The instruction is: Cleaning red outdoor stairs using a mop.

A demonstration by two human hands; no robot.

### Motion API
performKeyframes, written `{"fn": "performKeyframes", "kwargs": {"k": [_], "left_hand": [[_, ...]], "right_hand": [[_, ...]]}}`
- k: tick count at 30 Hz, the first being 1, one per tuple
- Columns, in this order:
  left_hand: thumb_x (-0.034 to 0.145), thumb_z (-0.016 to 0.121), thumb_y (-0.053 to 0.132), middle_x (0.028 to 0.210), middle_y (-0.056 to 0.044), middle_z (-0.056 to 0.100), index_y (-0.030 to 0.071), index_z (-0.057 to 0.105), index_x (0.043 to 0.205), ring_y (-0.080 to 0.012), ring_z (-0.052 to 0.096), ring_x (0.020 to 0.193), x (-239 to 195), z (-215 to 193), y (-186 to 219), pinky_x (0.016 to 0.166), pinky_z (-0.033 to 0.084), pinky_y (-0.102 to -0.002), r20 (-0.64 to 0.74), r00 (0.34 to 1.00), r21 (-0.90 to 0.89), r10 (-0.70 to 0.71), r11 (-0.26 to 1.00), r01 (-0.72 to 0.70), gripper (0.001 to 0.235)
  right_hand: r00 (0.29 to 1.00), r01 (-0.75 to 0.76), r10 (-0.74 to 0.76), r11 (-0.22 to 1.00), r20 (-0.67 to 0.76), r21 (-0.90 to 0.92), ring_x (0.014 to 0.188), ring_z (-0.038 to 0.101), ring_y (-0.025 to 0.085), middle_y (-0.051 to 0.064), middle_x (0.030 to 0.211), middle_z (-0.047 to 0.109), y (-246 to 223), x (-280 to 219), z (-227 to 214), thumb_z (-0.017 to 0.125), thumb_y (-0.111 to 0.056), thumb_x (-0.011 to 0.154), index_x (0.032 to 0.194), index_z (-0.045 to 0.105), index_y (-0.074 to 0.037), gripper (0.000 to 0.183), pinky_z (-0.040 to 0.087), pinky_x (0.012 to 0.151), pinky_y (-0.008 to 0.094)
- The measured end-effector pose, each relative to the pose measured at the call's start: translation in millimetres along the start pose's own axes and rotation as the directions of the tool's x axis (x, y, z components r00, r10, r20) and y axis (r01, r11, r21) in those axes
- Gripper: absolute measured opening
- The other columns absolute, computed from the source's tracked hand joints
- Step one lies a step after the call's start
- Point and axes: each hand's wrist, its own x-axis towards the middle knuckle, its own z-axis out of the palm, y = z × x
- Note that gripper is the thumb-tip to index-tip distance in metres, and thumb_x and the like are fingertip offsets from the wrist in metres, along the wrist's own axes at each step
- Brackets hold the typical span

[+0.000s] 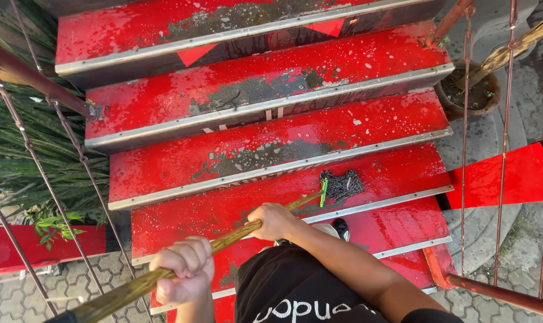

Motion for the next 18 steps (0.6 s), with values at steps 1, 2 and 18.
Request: {"fn": "performKeyframes", "kwargs": {"k": [1, 2, 18], "left_hand": [[0.100, 0.058, 0.044, 0.050, 0.009, 0.032, 0.019, 0.041, 0.071, -0.0058, 0.024, 0.039, 3, 7, 2, 0.038, 0.026, -0.023, 0.015, 1.000, -0.042, -0.025, 0.999, 0.026, 0.042], [0.097, 0.060, 0.042, 0.048, 0.007, 0.032, 0.017, 0.041, 0.069, -0.0064, 0.023, 0.037, 6, 15, 4, 0.039, 0.025, -0.024, 0.032, 0.998, -0.085, -0.055, 0.995, 0.057, 0.042], [0.099, 0.061, 0.038, 0.051, 0.006, 0.036, 0.017, 0.042, 0.064, -0.0101, 0.032, 0.044, -23, -14, -42, 0.046, 0.030, -0.027, 0.085, 0.961, -0.189, -0.265, 0.942, 0.276, 0.044]], "right_hand": [[1.000, -0.003, 0.003, 1.000, -0.031, 0.007, 0.056, 0.061, 0.028, 0.004, 0.062, 0.069, -2, -4, -3, 0.073, -0.024, 0.077, 0.061, 0.061, -0.011, 0.024, 0.047, 0.055, 0.042], [0.998, -0.010, 0.011, 1.000, -0.062, 0.017, 0.057, 0.062, 0.029, 0.003, 0.065, 0.072, -4, -10, -6, 0.076, -0.023, 0.074, 0.061, 0.063, -0.011, 0.022, 0.048, 0.056, 0.041], [0.989, -0.082, 0.062, 0.985, -0.136, -0.151, 0.055, 0.060, 0.024, 0.001, 0.052, 0.060, 61, -11, -5, 0.068, -0.022, 0.071, 0.054, 0.054, -0.017, 0.023, 0.048, 0.054, 0.039]]}}
